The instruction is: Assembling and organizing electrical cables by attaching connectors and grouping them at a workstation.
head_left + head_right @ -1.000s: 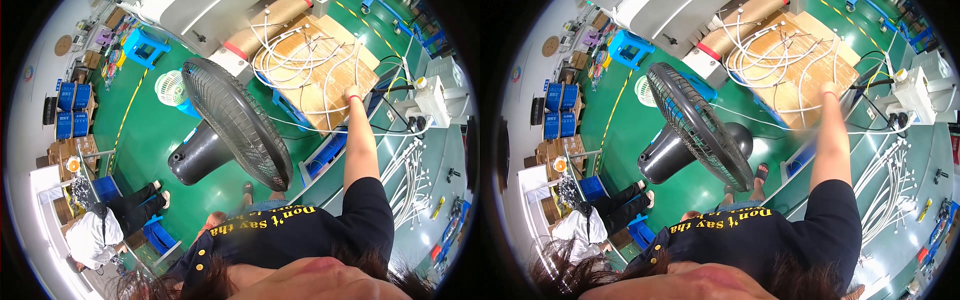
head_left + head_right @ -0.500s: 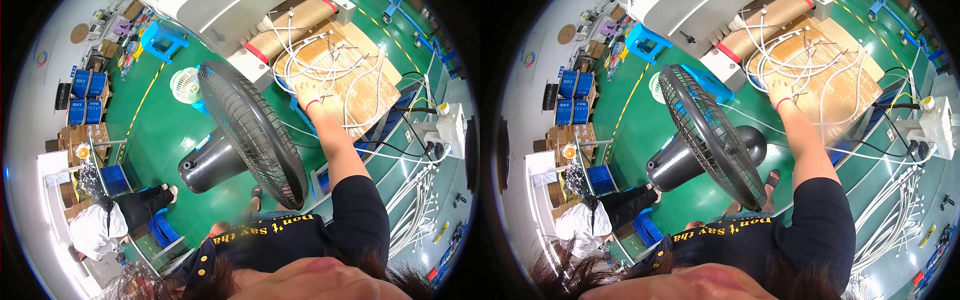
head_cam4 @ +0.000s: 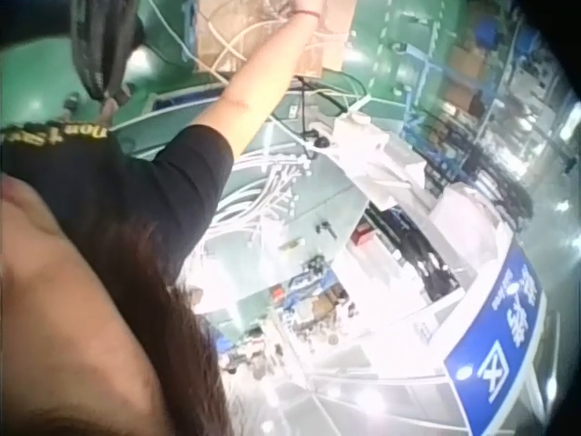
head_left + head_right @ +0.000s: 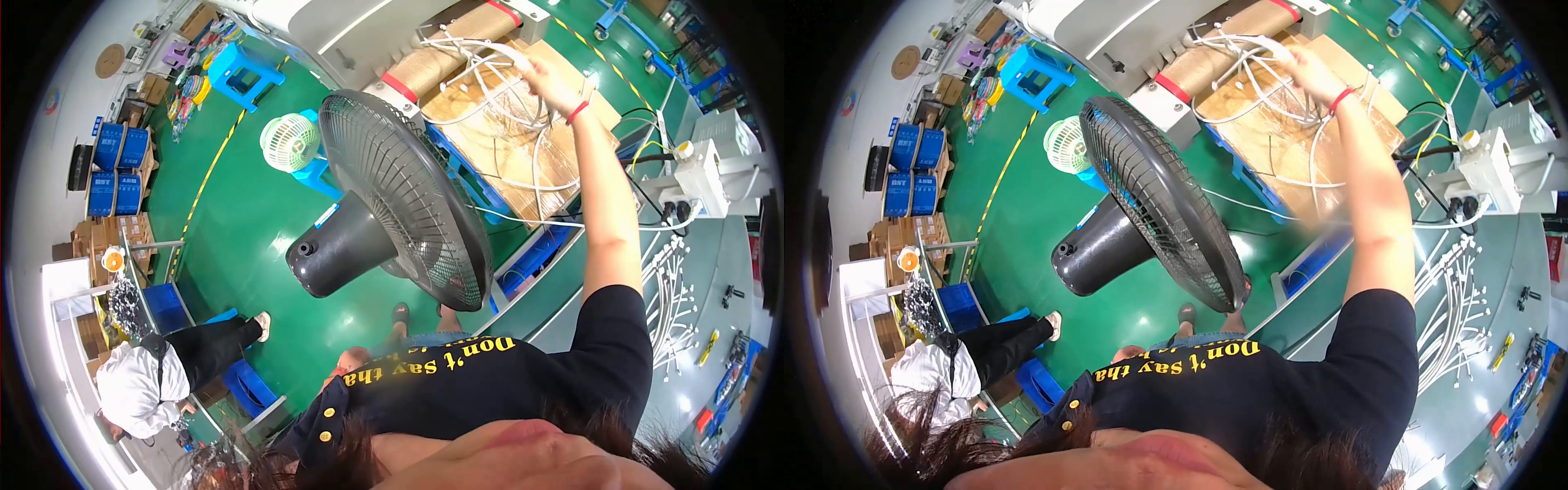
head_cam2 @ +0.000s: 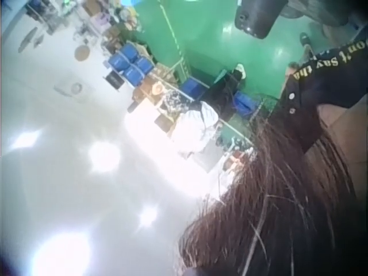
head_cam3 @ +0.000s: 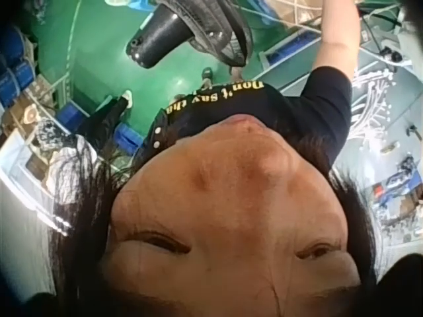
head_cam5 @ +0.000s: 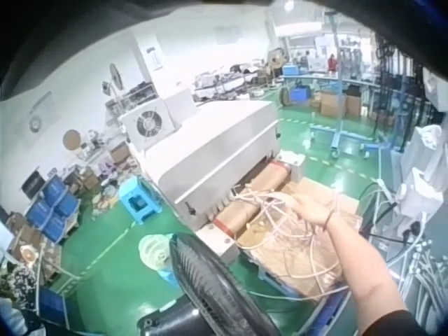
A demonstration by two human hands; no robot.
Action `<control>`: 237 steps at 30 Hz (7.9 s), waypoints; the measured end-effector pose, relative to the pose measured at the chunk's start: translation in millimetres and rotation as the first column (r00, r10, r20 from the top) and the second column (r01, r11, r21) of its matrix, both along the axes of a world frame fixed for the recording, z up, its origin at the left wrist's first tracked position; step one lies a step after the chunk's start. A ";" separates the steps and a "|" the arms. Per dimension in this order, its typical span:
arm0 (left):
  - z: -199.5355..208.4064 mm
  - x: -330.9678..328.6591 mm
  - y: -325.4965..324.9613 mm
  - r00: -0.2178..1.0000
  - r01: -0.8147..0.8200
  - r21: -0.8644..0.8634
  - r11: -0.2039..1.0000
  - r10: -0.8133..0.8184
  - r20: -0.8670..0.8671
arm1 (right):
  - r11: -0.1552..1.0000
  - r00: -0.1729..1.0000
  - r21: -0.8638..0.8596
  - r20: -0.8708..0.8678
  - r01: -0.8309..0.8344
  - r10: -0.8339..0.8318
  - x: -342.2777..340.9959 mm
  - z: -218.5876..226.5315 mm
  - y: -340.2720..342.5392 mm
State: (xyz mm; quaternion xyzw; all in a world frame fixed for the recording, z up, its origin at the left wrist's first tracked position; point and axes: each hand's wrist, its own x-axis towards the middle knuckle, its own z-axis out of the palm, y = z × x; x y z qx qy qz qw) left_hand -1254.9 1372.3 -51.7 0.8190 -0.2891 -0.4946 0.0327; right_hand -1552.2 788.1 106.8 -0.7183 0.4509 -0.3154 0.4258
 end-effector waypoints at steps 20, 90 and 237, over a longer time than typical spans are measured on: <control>-72.6 37.5 29.4 0.974 0.152 -0.280 0.948 -0.192 -0.123 | 0.975 0.626 0.146 0.780 -0.168 -0.009 -125.9 115.8 -33.0; -3.0 -3.9 -8.4 0.984 -0.172 0.051 0.984 0.174 -0.032 | 0.714 0.803 0.614 0.208 0.337 -0.558 -112.6 -139.0 59.7; -28.0 16.8 0.1 0.992 -0.117 0.045 0.992 0.118 -0.039 | 0.860 -0.168 0.122 0.958 -0.496 -0.232 -175.4 -0.5 -61.9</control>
